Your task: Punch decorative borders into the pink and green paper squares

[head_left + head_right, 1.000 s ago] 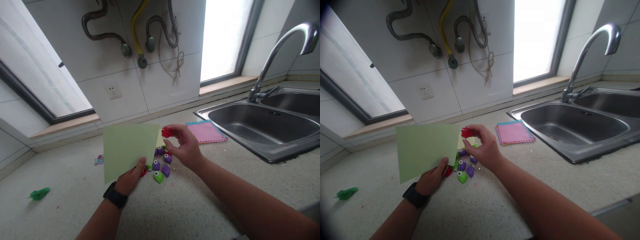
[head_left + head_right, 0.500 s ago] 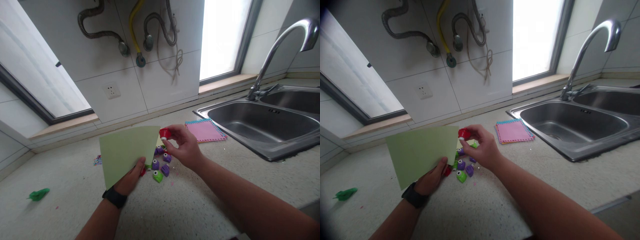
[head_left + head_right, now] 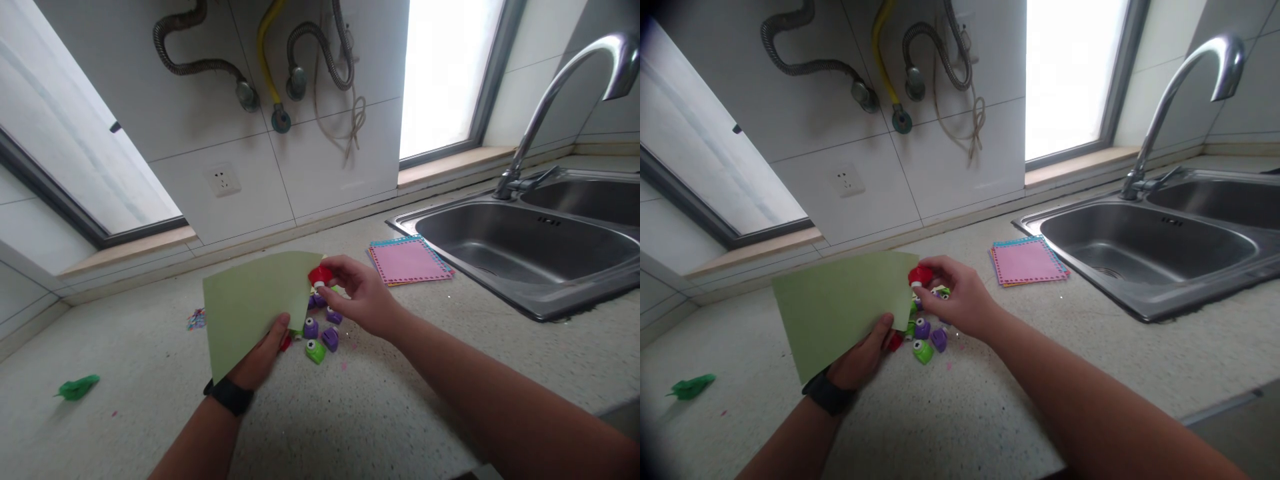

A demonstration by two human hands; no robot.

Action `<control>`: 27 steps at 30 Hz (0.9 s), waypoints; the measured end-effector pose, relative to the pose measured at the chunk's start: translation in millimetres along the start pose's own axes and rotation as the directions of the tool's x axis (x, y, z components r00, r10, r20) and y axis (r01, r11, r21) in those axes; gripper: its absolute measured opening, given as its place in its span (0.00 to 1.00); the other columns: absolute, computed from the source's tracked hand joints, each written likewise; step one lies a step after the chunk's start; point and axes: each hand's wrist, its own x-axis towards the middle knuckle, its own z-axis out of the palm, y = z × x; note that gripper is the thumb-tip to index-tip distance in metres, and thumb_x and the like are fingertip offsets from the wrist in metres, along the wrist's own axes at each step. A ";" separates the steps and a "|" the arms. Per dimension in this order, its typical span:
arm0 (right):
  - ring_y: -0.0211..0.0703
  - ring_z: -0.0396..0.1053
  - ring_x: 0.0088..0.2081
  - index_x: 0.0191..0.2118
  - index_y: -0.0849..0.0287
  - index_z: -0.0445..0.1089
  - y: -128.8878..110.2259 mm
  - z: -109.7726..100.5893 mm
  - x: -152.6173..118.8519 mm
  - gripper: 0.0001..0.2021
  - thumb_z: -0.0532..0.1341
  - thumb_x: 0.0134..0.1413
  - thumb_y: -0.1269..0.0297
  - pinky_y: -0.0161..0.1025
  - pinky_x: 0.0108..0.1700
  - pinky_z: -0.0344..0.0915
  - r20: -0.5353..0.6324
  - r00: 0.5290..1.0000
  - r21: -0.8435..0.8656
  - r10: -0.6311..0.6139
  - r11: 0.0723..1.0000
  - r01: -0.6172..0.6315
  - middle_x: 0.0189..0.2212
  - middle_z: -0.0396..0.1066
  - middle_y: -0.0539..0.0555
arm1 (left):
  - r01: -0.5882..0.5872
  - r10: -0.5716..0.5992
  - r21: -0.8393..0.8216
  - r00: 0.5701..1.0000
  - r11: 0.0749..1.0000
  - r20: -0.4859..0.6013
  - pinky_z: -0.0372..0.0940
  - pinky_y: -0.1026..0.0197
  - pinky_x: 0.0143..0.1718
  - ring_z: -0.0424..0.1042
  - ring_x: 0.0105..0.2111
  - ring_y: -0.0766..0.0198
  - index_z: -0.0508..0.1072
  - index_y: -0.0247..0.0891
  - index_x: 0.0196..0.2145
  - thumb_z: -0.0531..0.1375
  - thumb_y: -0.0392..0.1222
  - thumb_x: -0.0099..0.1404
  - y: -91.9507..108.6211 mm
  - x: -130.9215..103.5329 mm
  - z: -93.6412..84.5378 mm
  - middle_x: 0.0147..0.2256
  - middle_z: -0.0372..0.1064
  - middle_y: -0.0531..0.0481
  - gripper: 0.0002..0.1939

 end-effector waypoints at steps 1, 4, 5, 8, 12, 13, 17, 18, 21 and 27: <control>0.37 0.73 0.35 0.48 0.59 0.69 -0.5 0.2 0.5 0.17 0.68 0.53 0.65 0.40 0.40 0.73 0.019 0.997 0.031 0.071 0.997 -0.072 0.39 0.75 0.54 | -0.003 0.003 0.005 1.000 1.000 -0.007 0.43 0.43 0.68 0.63 0.61 0.46 0.78 0.44 0.46 0.57 0.59 0.64 -0.7 -0.2 -0.5 0.52 0.74 0.45 0.21; 0.37 0.72 0.33 0.43 0.60 0.71 -3.1 1.4 2.8 0.13 0.67 0.54 0.62 0.39 0.38 0.72 0.103 0.959 0.120 0.265 0.953 -0.277 0.35 0.75 0.53 | -0.012 0.012 0.001 1.000 1.000 0.020 0.45 0.43 0.67 0.64 0.60 0.46 0.78 0.44 0.47 0.57 0.58 0.64 -3.7 -0.6 -2.1 0.51 0.75 0.45 0.21; 0.37 0.72 0.33 0.41 0.60 0.72 -3.9 2.0 3.5 0.11 0.67 0.54 0.61 0.38 0.37 0.71 0.133 0.941 0.127 0.312 0.936 -0.329 0.34 0.74 0.53 | -0.010 0.010 -0.018 0.999 1.000 0.041 0.47 0.43 0.67 0.66 0.58 0.46 0.78 0.44 0.46 0.57 0.58 0.64 -4.6 -0.7 -2.4 0.50 0.76 0.45 0.21; 0.36 0.70 0.28 0.35 0.60 0.70 -3.9 4.1 4.7 0.11 0.64 0.58 0.57 0.35 0.30 0.69 0.195 0.883 0.087 0.427 0.889 -0.449 0.27 0.73 0.51 | 0.028 -0.009 -0.145 0.992 0.989 0.127 0.58 0.46 0.61 0.72 0.51 0.47 0.79 0.41 0.43 0.57 0.58 0.64 -5.1 -1.1 -1.0 0.44 0.78 0.44 0.21; 0.34 0.67 0.23 0.32 0.60 0.66 1.3 7.8 3.4 0.13 0.59 0.63 0.56 0.33 0.24 0.63 0.216 0.819 0.094 0.531 0.824 -0.559 0.25 0.72 0.52 | 0.074 -0.008 -0.337 0.981 0.939 0.192 0.69 0.52 0.46 0.76 0.40 0.51 0.79 0.37 0.38 0.55 0.58 0.66 1.4 -1.2 4.2 0.33 0.78 0.44 0.22; 0.34 0.66 0.22 0.32 0.60 0.66 3.1 8.9 2.8 0.13 0.59 0.63 0.56 0.32 0.24 0.62 0.221 0.808 0.108 0.546 0.810 -0.577 0.25 0.71 0.52 | 0.081 -0.002 -0.374 0.979 0.924 0.206 0.69 0.53 0.42 0.75 0.37 0.53 0.78 0.37 0.38 0.55 0.58 0.67 4.0 -1.1 5.3 0.30 0.77 0.45 0.22; 0.33 0.65 0.23 0.33 0.60 0.66 9.9 13.3 0.3 0.12 0.60 0.61 0.56 0.31 0.24 0.61 0.264 0.769 0.202 0.582 0.746 -0.634 0.24 0.69 0.50 | 0.107 0.013 -0.477 0.970 0.872 0.241 0.66 0.59 0.31 0.69 0.25 0.61 0.75 0.35 0.36 0.55 0.57 0.68 14.9 -0.9 6.5 0.23 0.71 0.51 0.21; 0.34 0.66 0.23 0.33 0.60 0.66 11.3 14.5 -0.4 0.12 0.60 0.61 0.56 0.32 0.25 0.61 0.274 0.762 0.221 0.587 0.732 -0.644 0.24 0.69 0.50 | 0.114 0.014 -0.496 0.969 0.861 0.248 0.65 0.60 0.29 0.67 0.23 0.63 0.75 0.35 0.36 0.55 0.56 0.68 17.1 -1.0 6.2 0.22 0.69 0.52 0.20; 0.35 0.65 0.23 0.32 0.61 0.67 14.3 18.1 -2.2 0.13 0.59 0.61 0.56 0.33 0.26 0.62 0.297 0.753 0.236 0.587 0.719 -0.654 0.24 0.69 0.51 | 0.123 0.036 -0.546 0.962 0.829 0.272 0.61 0.63 0.26 0.60 0.19 0.67 0.73 0.36 0.32 0.55 0.55 0.69 21.0 -1.3 5.5 0.19 0.63 0.56 0.19; 0.35 0.63 0.21 0.31 0.60 0.67 15.4 22.9 -5.7 0.13 0.58 0.62 0.56 0.34 0.23 0.59 0.354 0.707 0.185 0.613 0.695 -0.695 0.23 0.69 0.52 | 0.118 0.054 -0.553 0.957 0.825 0.286 0.55 0.64 0.24 0.56 0.20 0.69 0.67 0.37 0.28 0.55 0.54 0.69 18.3 -1.0 6.7 0.19 0.58 0.58 0.19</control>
